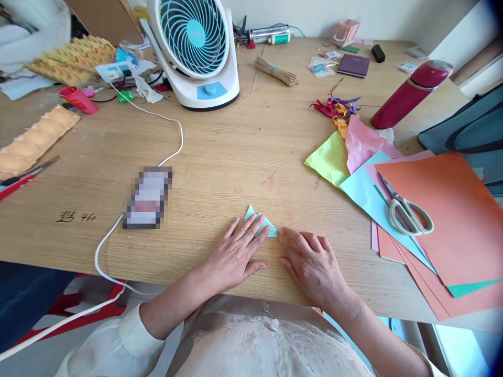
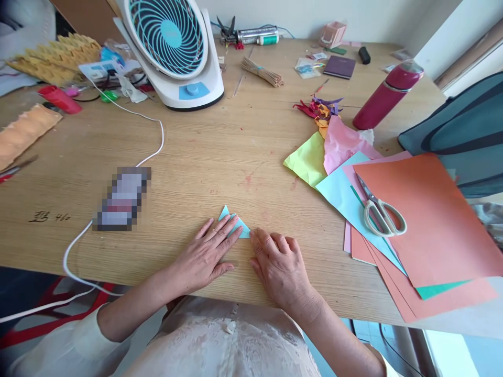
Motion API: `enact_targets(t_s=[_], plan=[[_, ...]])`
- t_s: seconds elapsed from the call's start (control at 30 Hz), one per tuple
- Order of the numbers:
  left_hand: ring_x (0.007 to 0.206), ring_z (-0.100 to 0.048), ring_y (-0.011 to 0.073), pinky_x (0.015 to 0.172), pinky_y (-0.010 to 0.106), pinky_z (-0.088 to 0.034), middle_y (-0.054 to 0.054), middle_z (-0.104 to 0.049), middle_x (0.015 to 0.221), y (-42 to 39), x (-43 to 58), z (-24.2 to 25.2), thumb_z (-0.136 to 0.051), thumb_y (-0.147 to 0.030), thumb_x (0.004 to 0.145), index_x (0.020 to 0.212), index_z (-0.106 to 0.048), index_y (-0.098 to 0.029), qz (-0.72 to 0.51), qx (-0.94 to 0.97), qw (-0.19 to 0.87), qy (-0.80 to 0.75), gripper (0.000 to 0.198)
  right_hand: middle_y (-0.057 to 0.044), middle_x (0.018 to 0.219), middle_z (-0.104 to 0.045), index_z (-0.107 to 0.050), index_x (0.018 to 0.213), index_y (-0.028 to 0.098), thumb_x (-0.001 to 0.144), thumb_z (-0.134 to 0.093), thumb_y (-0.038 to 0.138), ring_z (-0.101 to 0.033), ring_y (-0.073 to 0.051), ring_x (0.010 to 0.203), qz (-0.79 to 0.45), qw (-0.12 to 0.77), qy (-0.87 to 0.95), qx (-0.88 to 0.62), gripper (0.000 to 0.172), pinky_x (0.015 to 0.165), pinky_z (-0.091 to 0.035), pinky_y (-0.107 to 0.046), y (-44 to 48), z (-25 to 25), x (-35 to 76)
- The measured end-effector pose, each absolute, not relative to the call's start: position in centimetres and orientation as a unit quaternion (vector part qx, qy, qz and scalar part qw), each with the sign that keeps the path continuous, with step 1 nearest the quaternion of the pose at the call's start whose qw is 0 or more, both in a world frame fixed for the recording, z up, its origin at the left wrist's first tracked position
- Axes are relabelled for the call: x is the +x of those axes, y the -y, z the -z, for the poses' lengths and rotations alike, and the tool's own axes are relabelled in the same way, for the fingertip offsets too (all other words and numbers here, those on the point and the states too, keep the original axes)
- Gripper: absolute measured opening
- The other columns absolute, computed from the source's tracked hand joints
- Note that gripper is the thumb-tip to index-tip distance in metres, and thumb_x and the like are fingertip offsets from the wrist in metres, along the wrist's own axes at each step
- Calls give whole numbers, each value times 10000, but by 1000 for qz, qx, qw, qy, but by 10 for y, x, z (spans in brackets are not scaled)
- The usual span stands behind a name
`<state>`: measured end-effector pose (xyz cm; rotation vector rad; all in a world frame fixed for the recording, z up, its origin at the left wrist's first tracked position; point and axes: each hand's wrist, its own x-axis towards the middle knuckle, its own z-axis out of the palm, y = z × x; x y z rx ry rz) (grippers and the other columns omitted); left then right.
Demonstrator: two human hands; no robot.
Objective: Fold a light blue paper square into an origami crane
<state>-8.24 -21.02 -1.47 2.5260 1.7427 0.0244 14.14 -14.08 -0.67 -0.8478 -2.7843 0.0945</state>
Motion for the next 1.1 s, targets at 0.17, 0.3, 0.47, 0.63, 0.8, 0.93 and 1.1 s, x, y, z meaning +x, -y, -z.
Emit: enact_targets(t_s=[0.17, 0.3, 0.47, 0.63, 0.8, 0.93, 1.1], plan=[[1534, -117, 285, 1212, 474, -126, 106, -152, 1659, 210, -85, 13, -423, -539, 996, 1584, -180, -194, -17, 825, 33, -563, 724, -123, 1289, -634, -597, 1311, 115, 977, -528, 259, -528, -268, 1056, -50, 136, 947, -288, 370, 865, -421, -414, 141, 7, 137], [1530, -131, 298, 1204, 484, -126, 120, -177, 1652, 210, -87, 13, -409, -567, 990, 1579, -201, -177, -24, 831, 26, -555, 736, -146, 1326, -610, -575, 1338, 104, 984, -513, 278, -534, -274, 1054, -63, 139, 945, -290, 400, 851, -436, -420, 140, 8, 132], [1528, -132, 296, 1205, 475, -99, 117, -187, 1651, 210, -87, 15, -409, -565, 990, 1576, -214, -169, -26, 829, 29, -558, 734, -141, 1444, -542, -523, 1398, 111, 985, -517, 311, -523, -288, 1128, -63, 138, 946, -287, 458, 883, -431, -446, 142, 10, 130], [1527, -134, 303, 1209, 481, -75, 127, -191, 1648, 210, -85, 15, -372, -600, 987, 1575, -224, -167, -29, 825, 33, -563, 745, -155, 1472, -519, -517, 1404, 85, 996, -488, 294, -519, -293, 1173, -55, 127, 948, -287, 460, 899, -420, -451, 143, 12, 131], [1526, -143, 320, 1202, 499, -106, 147, -159, 1652, 211, -83, 13, -418, -592, 975, 1579, -212, -181, -12, 813, 47, -581, 759, -148, 1492, -499, -473, 1440, 73, 998, -476, 281, -476, -296, 1281, -57, 129, 948, -285, 488, 965, -399, -456, 143, 14, 130], [1529, -123, 323, 1201, 523, -96, 147, -148, 1654, 205, -87, 14, -388, -619, 973, 1579, -195, -153, -9, 824, 49, -565, 789, -147, 1510, -476, -422, 1477, 80, 1003, -468, 294, -434, -298, 1342, -80, 127, 950, -274, 522, 1014, -385, -469, 142, 15, 132], [1538, -82, 302, 1207, 539, -91, 129, -162, 1653, 187, -99, 16, -339, -631, 980, 1580, -164, -130, -19, 855, 54, -515, 801, -168, 1505, -472, -432, 1462, 60, 1008, -467, 312, -427, -303, 1346, -102, 129, 955, -249, 520, 1041, -388, -471, 142, 14, 137]])
